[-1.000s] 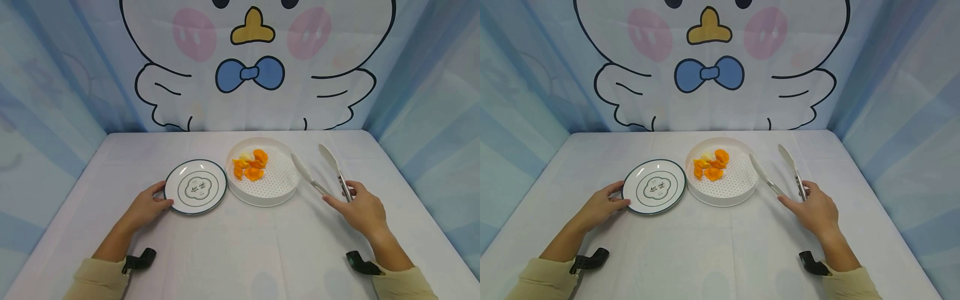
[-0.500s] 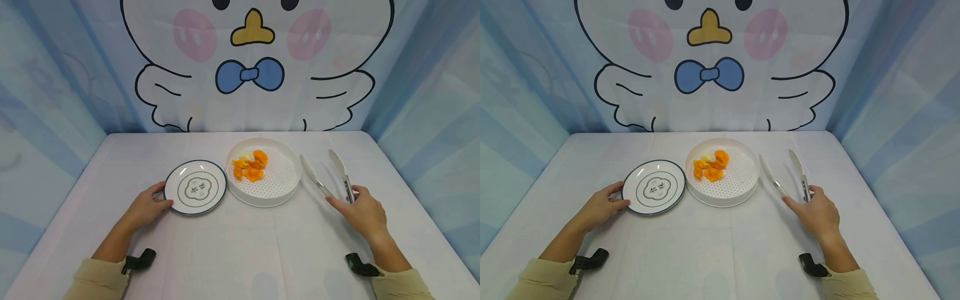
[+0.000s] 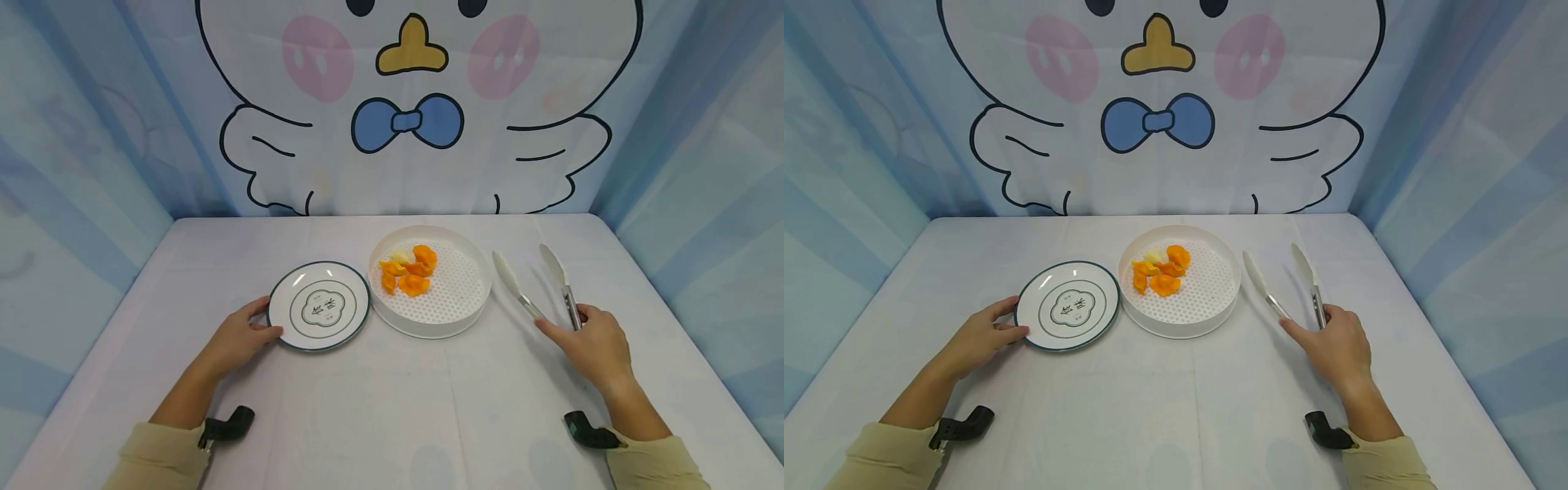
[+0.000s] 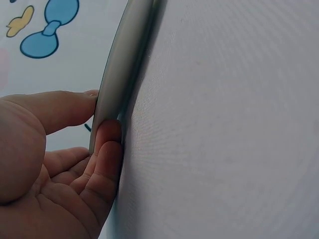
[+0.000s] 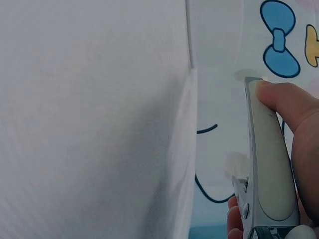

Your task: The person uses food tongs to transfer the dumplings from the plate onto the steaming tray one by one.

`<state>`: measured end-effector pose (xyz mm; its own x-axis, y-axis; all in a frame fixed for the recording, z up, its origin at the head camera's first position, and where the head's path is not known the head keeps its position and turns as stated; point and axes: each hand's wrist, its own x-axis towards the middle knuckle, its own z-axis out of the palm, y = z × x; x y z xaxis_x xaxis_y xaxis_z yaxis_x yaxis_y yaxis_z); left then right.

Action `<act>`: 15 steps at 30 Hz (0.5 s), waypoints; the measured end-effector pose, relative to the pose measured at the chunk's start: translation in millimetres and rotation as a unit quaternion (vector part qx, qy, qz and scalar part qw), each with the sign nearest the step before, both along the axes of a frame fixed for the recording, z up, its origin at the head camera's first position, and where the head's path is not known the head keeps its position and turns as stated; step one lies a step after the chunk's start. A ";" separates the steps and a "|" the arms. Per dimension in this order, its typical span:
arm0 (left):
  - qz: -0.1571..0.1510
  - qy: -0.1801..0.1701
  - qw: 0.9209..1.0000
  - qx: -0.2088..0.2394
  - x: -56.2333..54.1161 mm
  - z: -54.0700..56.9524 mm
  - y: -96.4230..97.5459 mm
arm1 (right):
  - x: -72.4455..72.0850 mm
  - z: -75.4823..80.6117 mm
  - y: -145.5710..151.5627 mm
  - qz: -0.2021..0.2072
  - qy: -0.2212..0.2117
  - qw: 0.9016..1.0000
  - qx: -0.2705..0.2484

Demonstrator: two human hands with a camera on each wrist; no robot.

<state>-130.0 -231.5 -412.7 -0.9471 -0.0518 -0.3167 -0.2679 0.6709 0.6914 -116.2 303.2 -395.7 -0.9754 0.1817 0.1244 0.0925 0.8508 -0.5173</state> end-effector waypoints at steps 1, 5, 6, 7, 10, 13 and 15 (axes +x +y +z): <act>-0.001 0.001 1.000 0.001 0.1 -0.2 0.0 | -0.2 -0.3 0.2 0.000 -0.001 1.000 -0.001; -0.006 0.007 1.000 0.005 0.5 -1.2 -0.5 | -0.4 -1.5 0.5 -0.004 -0.009 1.000 -0.008; -0.008 0.008 1.000 0.005 0.7 -1.3 -0.6 | -0.3 -1.7 0.5 -0.005 -0.013 1.000 -0.009; -0.010 0.009 1.000 0.006 0.8 -1.1 -0.9 | -0.1 -1.9 0.6 -0.006 -0.016 1.000 -0.011; -0.011 0.010 1.000 0.006 1.0 -0.4 -1.3 | 0.4 -2.0 0.6 -0.006 -0.025 1.000 -0.013; -0.012 0.010 1.000 0.004 1.1 0.6 -1.4 | 0.4 -2.2 1.4 -0.003 -0.030 0.999 -0.011; -0.010 0.009 1.000 0.004 1.2 0.8 -0.8 | 0.2 -2.8 2.4 0.001 -0.031 0.999 -0.008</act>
<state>-128.7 -232.3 -411.9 -0.9533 -0.0298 -0.3007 -0.2421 0.6708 0.7010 -116.0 305.6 -398.5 -0.9816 0.1812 0.0604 0.1233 0.8425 -0.5243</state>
